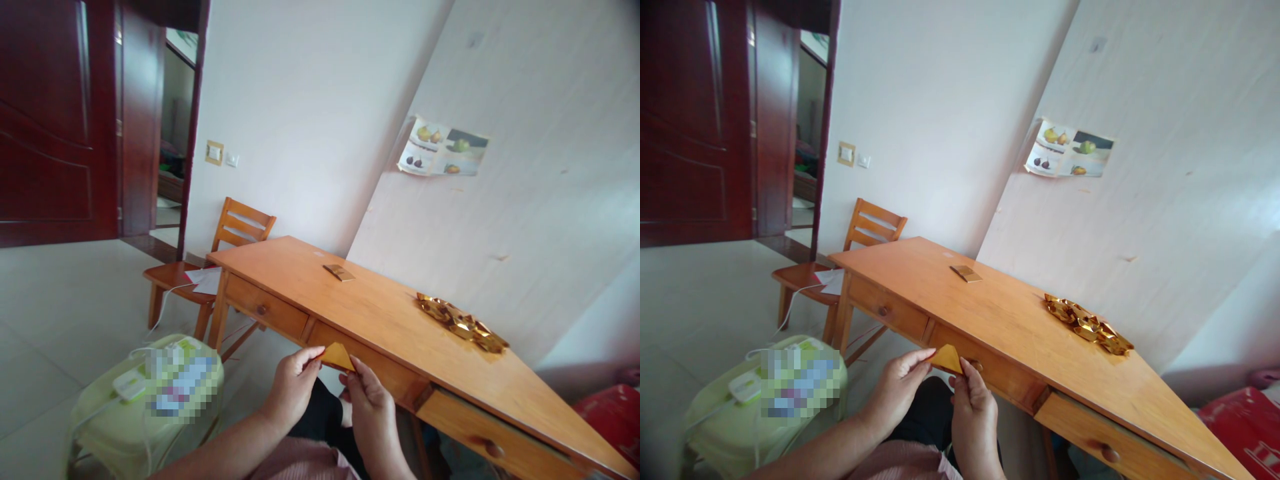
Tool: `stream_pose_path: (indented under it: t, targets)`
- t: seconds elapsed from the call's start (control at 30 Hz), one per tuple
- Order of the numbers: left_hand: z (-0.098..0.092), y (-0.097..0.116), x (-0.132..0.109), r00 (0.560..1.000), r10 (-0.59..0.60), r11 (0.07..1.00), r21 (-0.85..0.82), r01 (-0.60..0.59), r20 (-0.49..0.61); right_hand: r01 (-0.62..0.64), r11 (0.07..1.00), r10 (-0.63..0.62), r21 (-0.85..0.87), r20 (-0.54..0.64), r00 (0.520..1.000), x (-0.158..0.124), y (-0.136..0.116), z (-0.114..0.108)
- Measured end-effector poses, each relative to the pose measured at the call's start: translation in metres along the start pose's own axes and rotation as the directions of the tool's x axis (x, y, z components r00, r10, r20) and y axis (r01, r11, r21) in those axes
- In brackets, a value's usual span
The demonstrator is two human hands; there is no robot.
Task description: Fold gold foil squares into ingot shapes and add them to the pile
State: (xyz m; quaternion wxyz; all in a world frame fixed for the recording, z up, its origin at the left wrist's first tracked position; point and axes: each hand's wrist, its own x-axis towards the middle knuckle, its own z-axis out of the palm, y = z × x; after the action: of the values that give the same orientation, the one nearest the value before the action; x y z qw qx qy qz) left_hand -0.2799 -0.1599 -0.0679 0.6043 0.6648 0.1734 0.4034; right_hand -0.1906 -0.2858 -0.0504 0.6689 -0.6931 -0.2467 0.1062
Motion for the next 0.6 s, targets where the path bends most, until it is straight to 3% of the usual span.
stream_pose_path:
  t: [0.3,0.6]
  targets:
    - [-0.0017,0.0029,-0.0018,0.989,0.141,0.979,0.155,-0.134,-0.035,0.046,0.997,-0.046,-0.059,0.000,0.999,0.0003,0.0047,-0.0028]
    - [-0.0016,0.0007,0.0014,0.998,0.054,0.988,0.146,-0.049,-0.035,0.044,0.996,-0.041,-0.077,0.042,0.998,0.0018,0.0008,-0.0040]
